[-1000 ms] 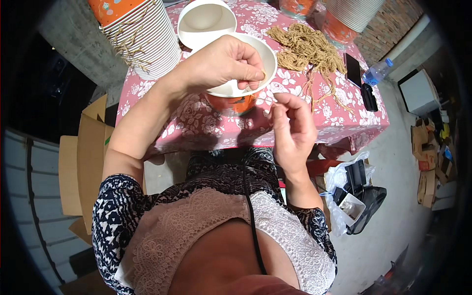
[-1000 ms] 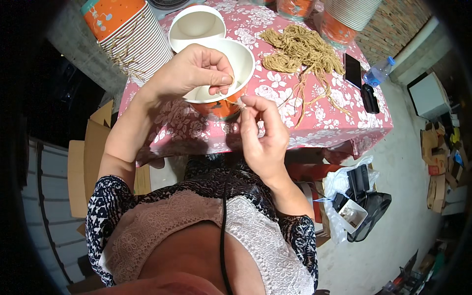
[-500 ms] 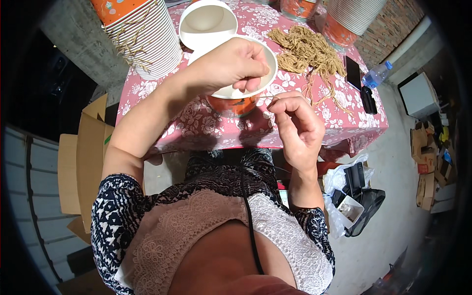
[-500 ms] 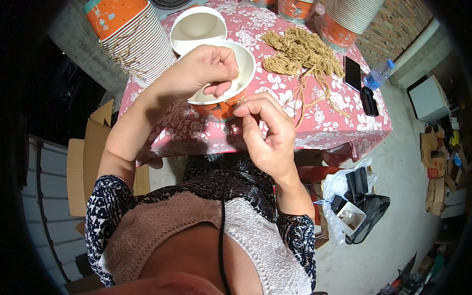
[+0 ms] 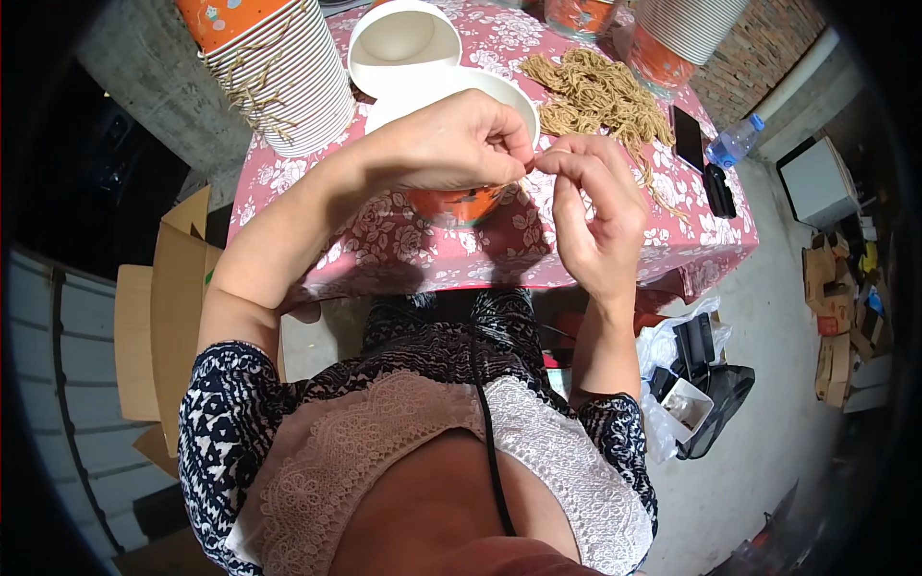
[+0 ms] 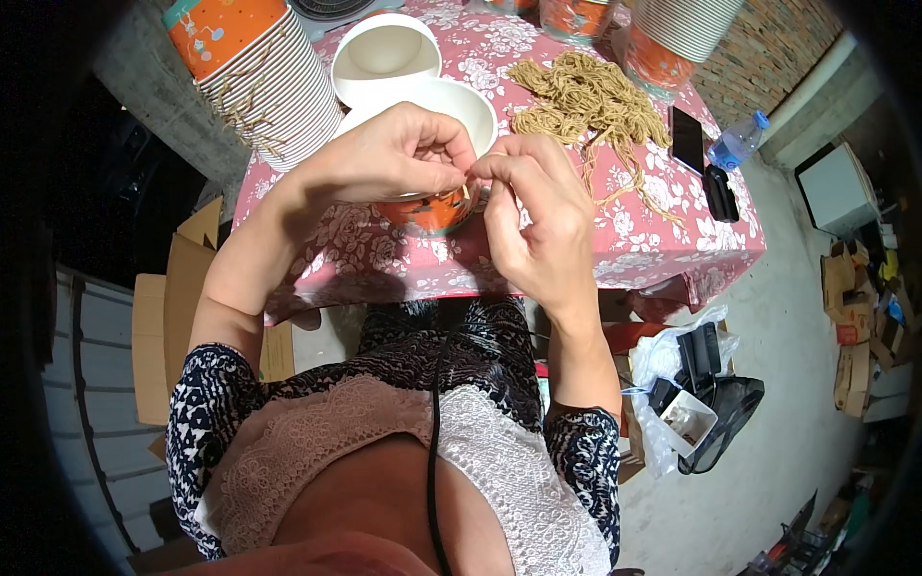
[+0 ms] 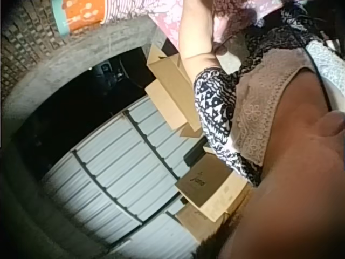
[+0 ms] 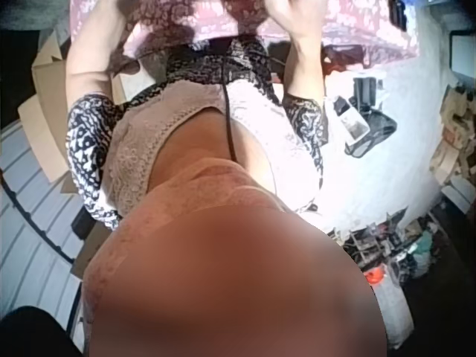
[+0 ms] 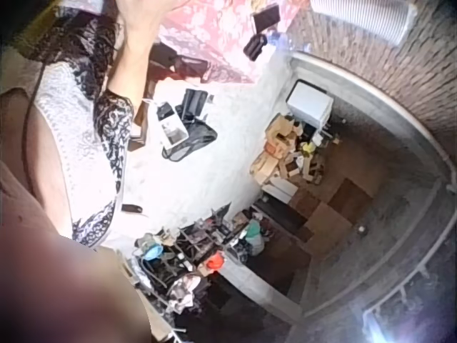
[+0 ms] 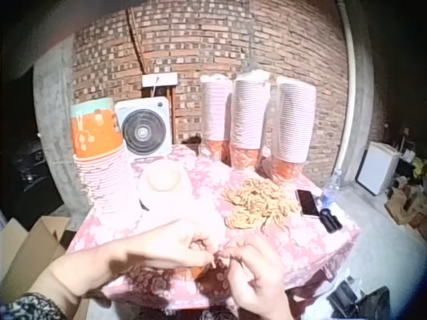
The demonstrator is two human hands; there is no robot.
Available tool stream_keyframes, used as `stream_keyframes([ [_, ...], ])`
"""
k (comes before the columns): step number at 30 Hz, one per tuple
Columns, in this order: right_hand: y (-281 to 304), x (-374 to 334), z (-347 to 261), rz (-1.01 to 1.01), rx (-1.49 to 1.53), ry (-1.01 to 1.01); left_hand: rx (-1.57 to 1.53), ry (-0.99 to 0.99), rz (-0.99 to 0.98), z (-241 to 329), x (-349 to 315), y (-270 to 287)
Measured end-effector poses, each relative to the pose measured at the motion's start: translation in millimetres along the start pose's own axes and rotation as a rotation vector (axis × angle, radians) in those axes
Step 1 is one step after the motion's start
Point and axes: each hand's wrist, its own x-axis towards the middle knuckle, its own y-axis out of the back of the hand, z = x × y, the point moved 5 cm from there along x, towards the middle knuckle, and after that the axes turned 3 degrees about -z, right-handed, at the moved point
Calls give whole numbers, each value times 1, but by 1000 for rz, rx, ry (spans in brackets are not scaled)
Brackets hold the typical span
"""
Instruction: Threading a thin wire through a paper bowl to attach a handle as part of a manufacturing process.
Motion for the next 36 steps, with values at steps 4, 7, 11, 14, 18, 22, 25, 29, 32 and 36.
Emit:
stream_keyframes([
  [4,-6,-1,11,-1,-23,-37,35,-37,33,-8,4,2],
  [7,-9,-7,19,11,-49,-24,-29,-52,55,-11,6,7],
  [11,-15,-21,27,59,217,-225,-85,16,-17,-13,6,7],
  [14,-24,-33,32,39,403,-420,-101,5,-36,-13,8,5],
  [18,-28,-29,21,69,288,-353,-65,-9,-30,-13,8,5],
  [22,-30,-30,23,65,140,-288,-51,-11,-19,-12,8,4],
  [25,-28,-30,21,102,98,-214,36,-55,36,-11,8,4],
  [29,-18,-33,15,196,105,-148,1,-59,15,-1,5,-1],
  [32,-16,-43,11,219,152,-184,6,-44,17,-2,4,-3],
  [36,-27,-54,10,241,680,-417,11,-104,-4,-3,6,-2],
])
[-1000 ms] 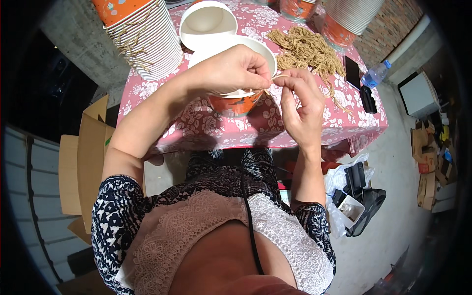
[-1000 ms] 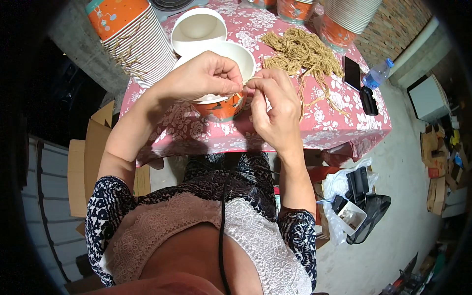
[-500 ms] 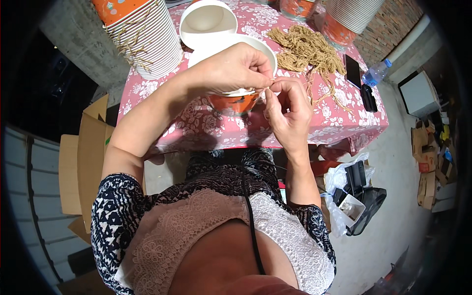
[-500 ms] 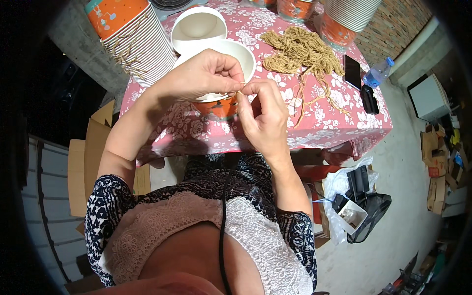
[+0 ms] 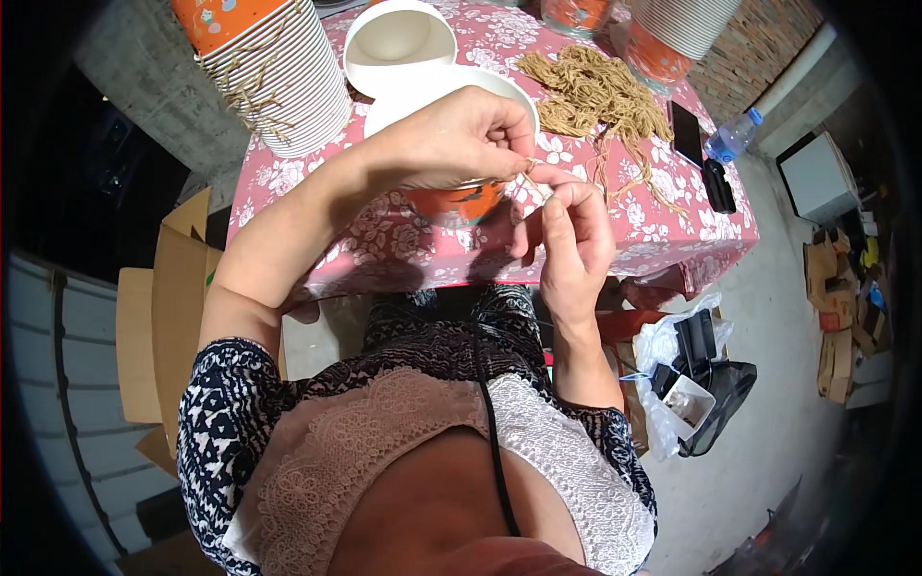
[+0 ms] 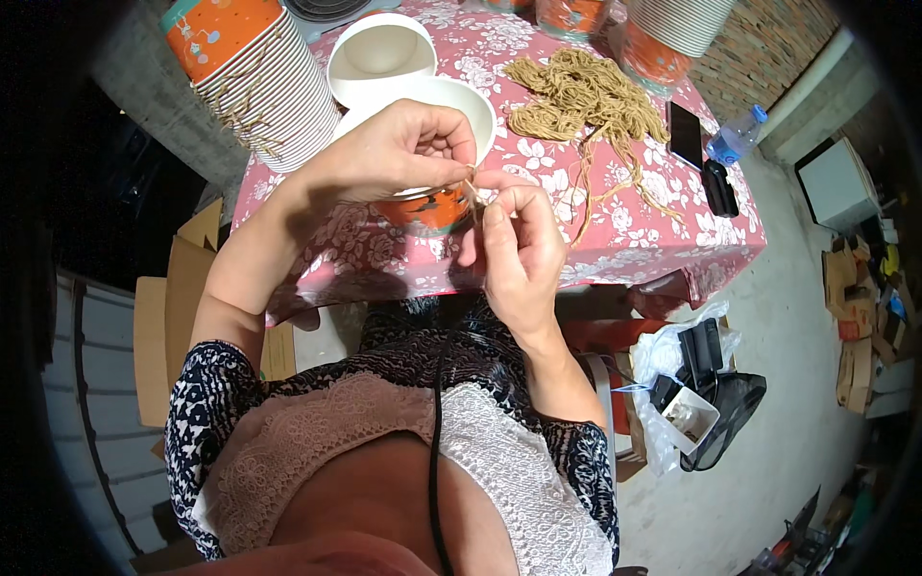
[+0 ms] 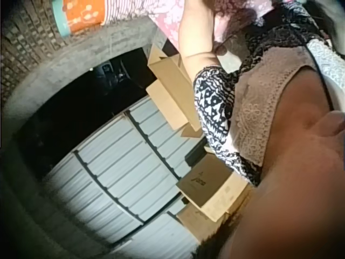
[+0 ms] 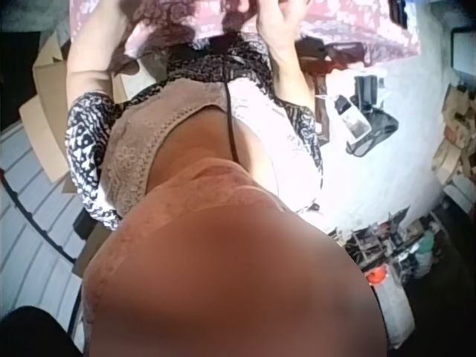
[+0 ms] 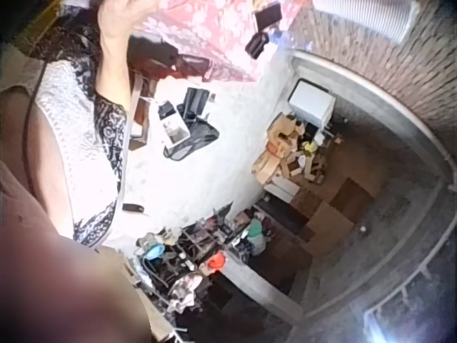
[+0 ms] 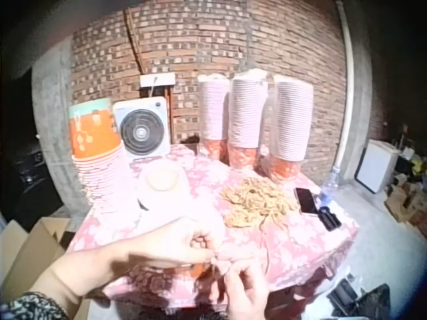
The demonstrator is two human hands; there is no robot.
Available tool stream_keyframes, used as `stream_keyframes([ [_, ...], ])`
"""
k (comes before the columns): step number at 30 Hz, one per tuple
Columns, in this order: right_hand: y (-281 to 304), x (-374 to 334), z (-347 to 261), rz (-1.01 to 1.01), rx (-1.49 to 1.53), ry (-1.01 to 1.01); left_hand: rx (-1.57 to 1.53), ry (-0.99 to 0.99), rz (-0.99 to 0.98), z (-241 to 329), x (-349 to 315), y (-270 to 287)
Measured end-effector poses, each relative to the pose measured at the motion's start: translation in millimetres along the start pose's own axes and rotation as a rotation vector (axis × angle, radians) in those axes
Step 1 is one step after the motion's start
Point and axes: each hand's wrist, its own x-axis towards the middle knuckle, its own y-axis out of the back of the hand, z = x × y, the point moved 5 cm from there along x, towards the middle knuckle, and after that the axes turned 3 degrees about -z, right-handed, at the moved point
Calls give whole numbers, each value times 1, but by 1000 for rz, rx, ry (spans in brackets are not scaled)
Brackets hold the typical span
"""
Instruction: Threading a thin wire through a paper bowl to attach a handle as part of a manufacturing process.
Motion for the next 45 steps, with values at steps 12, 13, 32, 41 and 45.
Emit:
stream_keyframes([
  [12,10,-3,19,100,-73,-53,37,-54,13,4,-2,-4],
  [13,8,0,18,99,-74,-53,37,-54,14,5,-3,-4],
  [32,13,12,25,-126,-209,13,6,35,-102,11,-10,-4],
  [41,11,14,26,-157,-477,156,-6,-34,-93,1,-8,-3],
  [45,13,14,29,-148,-476,161,-39,26,-60,8,-8,-5],
])
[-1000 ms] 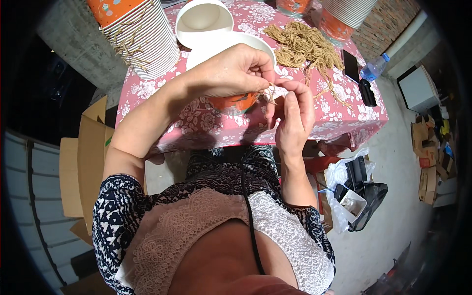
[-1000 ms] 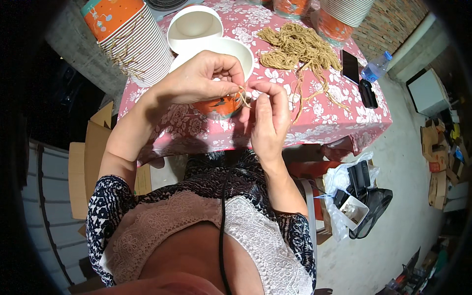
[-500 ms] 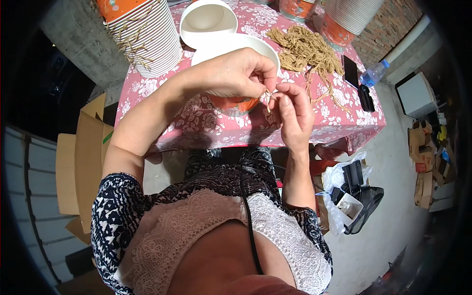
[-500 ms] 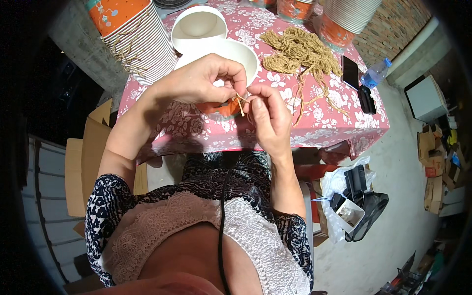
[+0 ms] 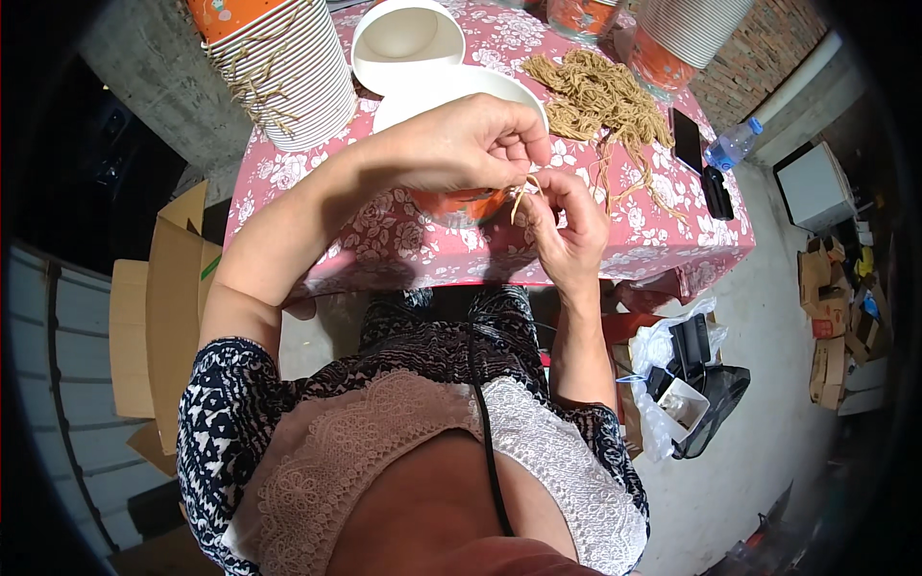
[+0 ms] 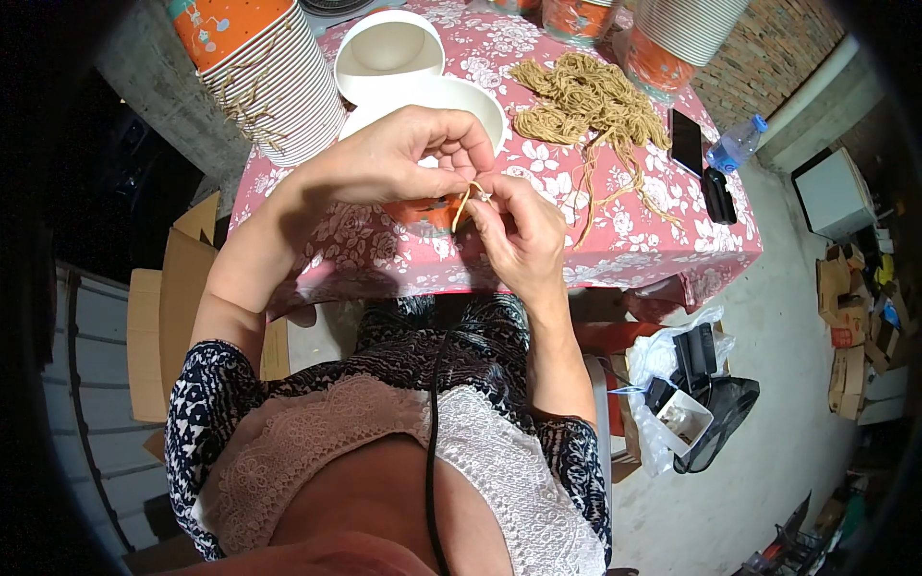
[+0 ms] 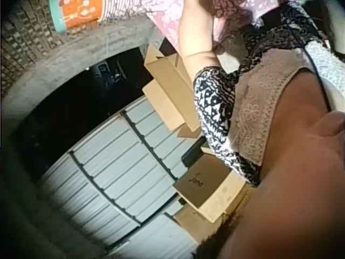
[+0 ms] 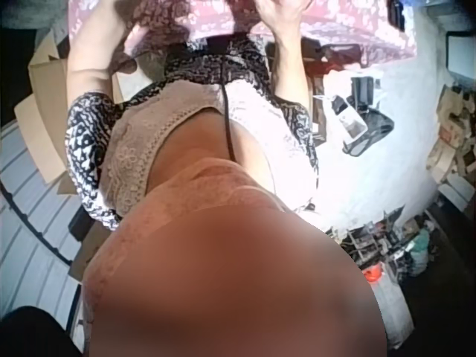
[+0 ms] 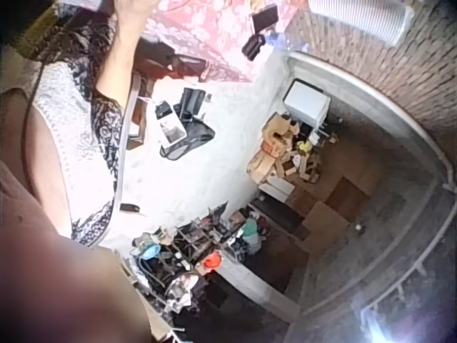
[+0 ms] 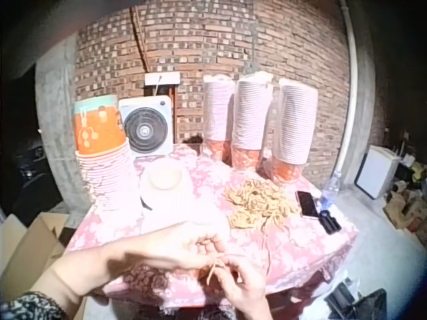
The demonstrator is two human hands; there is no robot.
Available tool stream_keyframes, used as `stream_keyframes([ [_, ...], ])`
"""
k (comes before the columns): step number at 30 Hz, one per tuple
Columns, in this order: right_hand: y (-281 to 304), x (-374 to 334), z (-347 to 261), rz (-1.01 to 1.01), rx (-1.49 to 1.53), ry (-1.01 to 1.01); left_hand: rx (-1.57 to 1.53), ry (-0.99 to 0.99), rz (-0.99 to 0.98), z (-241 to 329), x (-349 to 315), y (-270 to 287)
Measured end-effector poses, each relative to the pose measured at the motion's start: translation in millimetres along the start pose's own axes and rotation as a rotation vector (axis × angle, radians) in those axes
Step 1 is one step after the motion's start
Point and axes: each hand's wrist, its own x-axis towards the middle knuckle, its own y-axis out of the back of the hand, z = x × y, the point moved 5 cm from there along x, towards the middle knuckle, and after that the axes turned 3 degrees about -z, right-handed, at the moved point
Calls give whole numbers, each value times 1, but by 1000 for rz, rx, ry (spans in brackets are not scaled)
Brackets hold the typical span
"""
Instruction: Threading a thin wire through a paper bowl to attach a handle as part of a manufacturing process.
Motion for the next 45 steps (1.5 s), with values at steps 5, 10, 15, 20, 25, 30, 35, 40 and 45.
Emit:
stream_keyframes([
  [5,1,4,-15,-29,-125,73,39,32,31,3,-3,0],
  [10,5,7,-30,-99,-160,90,95,-16,51,2,-3,-1],
  [15,8,8,-26,-141,-129,92,109,51,23,4,-5,-2],
  [20,11,7,-27,-291,-15,21,107,17,-4,3,-5,-1],
  [25,9,4,-16,-281,98,-73,126,-42,-36,1,-3,-1],
  [30,11,10,-17,-129,32,-23,92,26,-70,7,-3,-4],
  [35,7,11,-16,-48,-46,104,121,-23,-78,6,-3,-3],
  [40,2,12,-17,-6,-85,129,98,61,-69,9,-5,-4],
  [45,1,13,-21,43,-130,156,193,-14,-59,7,-4,-4],
])
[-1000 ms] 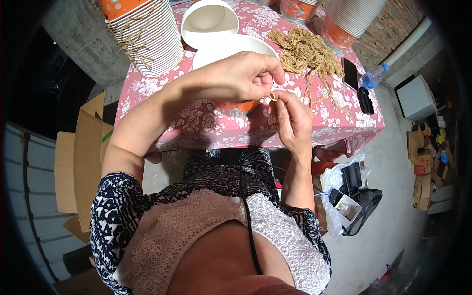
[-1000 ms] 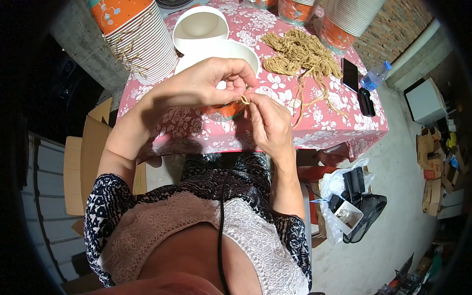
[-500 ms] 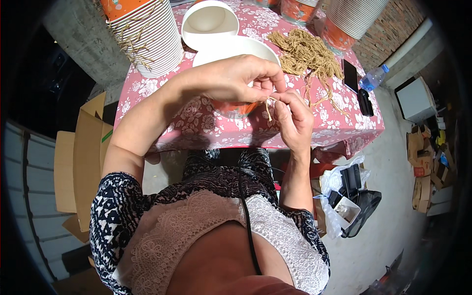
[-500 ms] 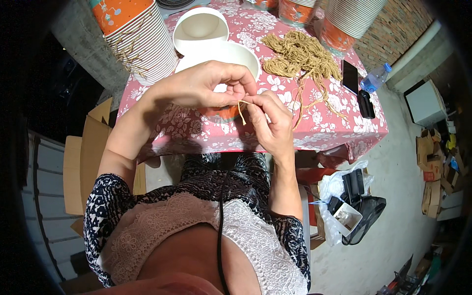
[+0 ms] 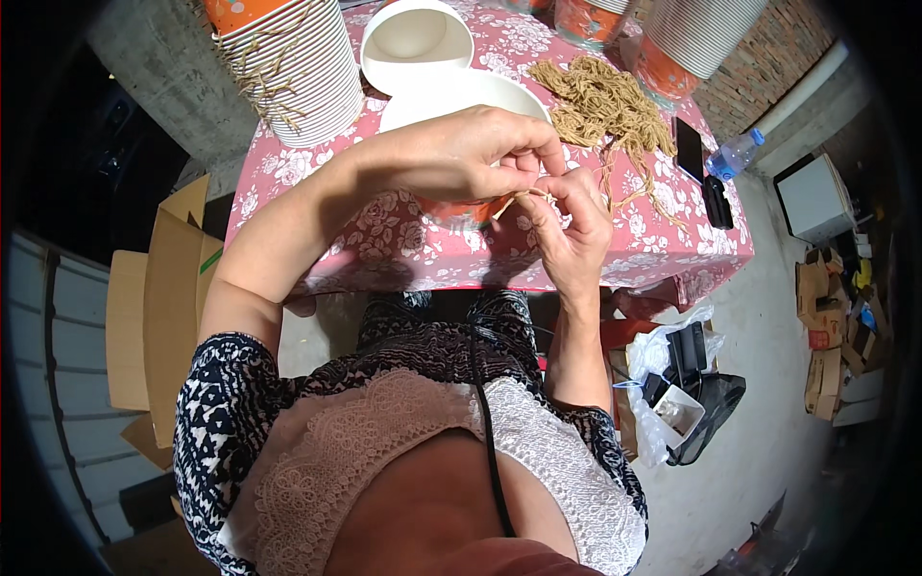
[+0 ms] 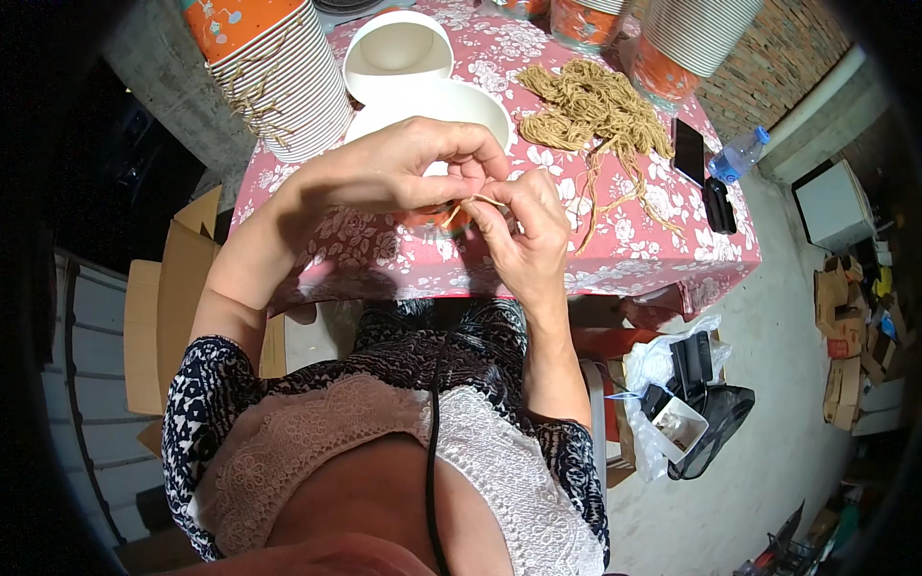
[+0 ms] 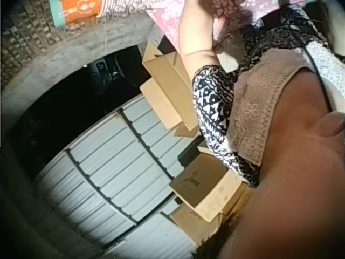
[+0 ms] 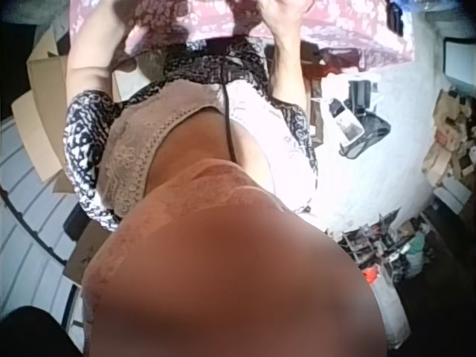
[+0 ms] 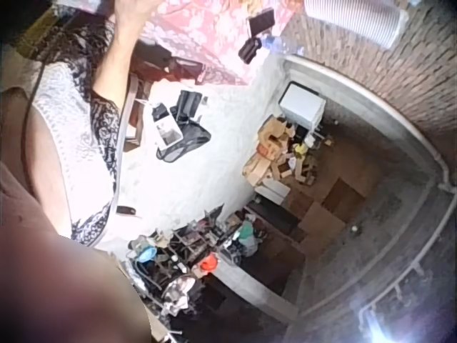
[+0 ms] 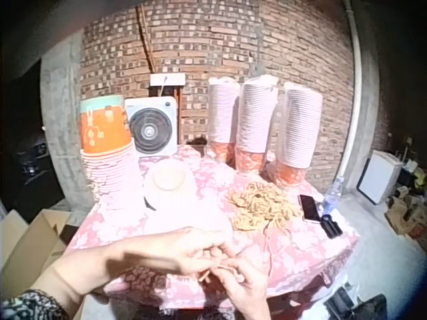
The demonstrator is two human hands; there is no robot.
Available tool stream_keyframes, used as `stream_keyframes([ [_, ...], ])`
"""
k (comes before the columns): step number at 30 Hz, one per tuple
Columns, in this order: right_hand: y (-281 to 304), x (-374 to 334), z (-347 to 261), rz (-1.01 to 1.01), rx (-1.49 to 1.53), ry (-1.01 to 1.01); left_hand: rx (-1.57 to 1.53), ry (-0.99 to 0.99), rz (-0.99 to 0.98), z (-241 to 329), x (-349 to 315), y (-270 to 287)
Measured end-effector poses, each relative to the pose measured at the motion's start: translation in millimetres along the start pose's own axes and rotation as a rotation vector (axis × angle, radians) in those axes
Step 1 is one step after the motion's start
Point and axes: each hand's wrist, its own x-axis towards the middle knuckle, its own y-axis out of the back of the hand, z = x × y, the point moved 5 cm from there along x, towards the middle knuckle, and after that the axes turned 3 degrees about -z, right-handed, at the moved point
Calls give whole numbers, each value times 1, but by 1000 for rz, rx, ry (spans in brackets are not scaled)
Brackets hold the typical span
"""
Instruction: Threading a thin wire through a paper bowl to attach a handle as part of a manufacturing process.
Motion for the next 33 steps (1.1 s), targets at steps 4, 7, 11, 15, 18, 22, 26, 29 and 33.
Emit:
stream_keyframes([
  [4,-1,3,-6,-17,-62,-3,69,-60,38,1,-2,3],
  [7,-1,2,-11,-16,-175,47,39,-23,44,-1,-4,3],
  [11,-2,-1,-15,11,-241,-6,26,-50,96,-3,-6,1],
  [15,-2,-2,-17,16,-264,-44,-45,33,114,2,-7,-1],
  [18,-2,-2,-18,31,-234,-77,-49,-5,137,-1,-7,-1],
  [22,-2,-2,-21,35,-267,-57,-72,46,126,4,-8,-2],
  [26,-2,-6,-12,47,-205,-138,-6,49,145,1,-7,-4],
  [29,-2,-13,-3,53,-4,-332,62,52,186,1,-8,-5],
  [33,-5,-19,5,78,235,-496,45,5,211,0,-9,-5],
])
